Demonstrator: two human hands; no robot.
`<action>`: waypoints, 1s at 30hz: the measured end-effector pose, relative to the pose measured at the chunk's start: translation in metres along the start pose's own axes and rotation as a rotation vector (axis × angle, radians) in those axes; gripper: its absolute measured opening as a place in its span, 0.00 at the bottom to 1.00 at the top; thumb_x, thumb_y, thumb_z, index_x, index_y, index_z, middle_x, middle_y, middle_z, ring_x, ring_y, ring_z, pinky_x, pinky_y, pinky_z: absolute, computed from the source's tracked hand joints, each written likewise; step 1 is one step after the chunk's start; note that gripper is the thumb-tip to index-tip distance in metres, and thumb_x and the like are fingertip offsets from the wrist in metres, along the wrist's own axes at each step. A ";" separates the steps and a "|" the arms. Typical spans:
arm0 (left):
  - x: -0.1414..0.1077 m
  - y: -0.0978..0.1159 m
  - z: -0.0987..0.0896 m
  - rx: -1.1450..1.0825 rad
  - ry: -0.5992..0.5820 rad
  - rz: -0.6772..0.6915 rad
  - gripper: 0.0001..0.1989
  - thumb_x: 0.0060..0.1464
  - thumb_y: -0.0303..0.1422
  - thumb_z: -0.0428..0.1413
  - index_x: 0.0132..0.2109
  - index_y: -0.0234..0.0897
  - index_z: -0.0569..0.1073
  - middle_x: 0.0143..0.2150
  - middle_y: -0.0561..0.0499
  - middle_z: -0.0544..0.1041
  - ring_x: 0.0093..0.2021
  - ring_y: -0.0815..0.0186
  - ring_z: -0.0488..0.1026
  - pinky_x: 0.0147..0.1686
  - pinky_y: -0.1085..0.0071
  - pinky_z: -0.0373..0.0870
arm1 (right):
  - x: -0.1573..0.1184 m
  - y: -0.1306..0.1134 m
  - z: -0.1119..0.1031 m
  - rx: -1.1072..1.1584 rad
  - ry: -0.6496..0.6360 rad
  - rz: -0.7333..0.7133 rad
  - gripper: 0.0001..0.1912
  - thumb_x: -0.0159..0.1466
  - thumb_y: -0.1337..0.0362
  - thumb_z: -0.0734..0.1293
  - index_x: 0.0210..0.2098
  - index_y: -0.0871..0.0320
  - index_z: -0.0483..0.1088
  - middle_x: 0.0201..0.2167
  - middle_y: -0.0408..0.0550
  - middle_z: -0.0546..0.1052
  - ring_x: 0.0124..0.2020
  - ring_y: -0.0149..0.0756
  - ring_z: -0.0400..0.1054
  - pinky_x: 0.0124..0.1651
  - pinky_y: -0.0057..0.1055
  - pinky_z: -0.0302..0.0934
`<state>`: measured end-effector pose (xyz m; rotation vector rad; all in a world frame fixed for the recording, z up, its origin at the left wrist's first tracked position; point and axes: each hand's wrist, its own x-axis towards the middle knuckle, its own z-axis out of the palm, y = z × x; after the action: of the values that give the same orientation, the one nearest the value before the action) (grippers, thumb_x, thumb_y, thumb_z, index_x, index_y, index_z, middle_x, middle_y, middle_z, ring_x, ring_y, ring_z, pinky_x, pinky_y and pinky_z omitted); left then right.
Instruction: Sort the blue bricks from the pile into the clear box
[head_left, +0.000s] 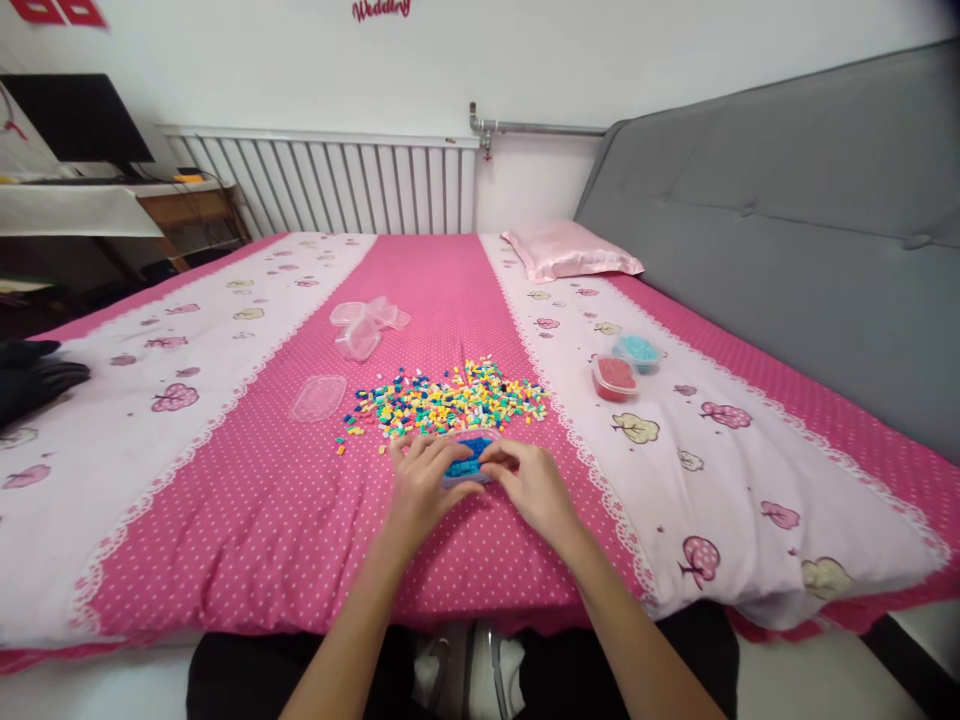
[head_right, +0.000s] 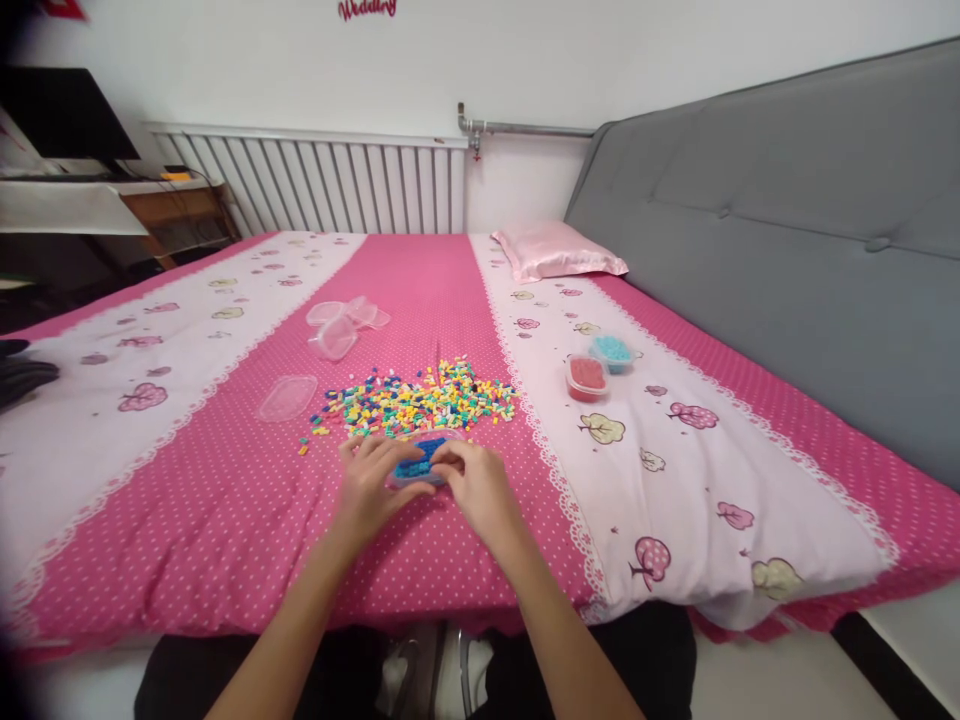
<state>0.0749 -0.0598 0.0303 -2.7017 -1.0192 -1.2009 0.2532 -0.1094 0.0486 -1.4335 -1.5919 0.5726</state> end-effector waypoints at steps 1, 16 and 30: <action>-0.002 0.002 0.003 0.020 0.009 -0.008 0.14 0.58 0.46 0.60 0.45 0.43 0.78 0.45 0.48 0.82 0.46 0.58 0.74 0.55 0.57 0.54 | 0.005 0.002 -0.003 -0.040 0.028 -0.003 0.07 0.63 0.71 0.66 0.35 0.55 0.76 0.32 0.44 0.81 0.32 0.37 0.76 0.40 0.33 0.68; -0.027 0.008 0.034 0.195 0.055 0.074 0.11 0.65 0.36 0.54 0.49 0.41 0.78 0.50 0.48 0.81 0.54 0.54 0.72 0.57 0.56 0.52 | 0.014 0.012 0.008 -0.691 0.035 -0.101 0.13 0.65 0.75 0.62 0.37 0.54 0.76 0.34 0.50 0.78 0.38 0.44 0.68 0.39 0.36 0.58; -0.028 0.008 0.035 0.143 0.027 0.075 0.09 0.65 0.36 0.54 0.46 0.41 0.78 0.49 0.49 0.81 0.52 0.55 0.72 0.56 0.55 0.52 | 0.017 0.004 0.013 -0.966 -0.074 -0.102 0.13 0.68 0.71 0.61 0.36 0.57 0.77 0.34 0.55 0.81 0.42 0.48 0.67 0.47 0.44 0.54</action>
<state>0.0889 -0.0730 -0.0116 -2.5832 -0.9521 -1.1046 0.2454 -0.0899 0.0443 -1.9896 -2.1099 -0.2789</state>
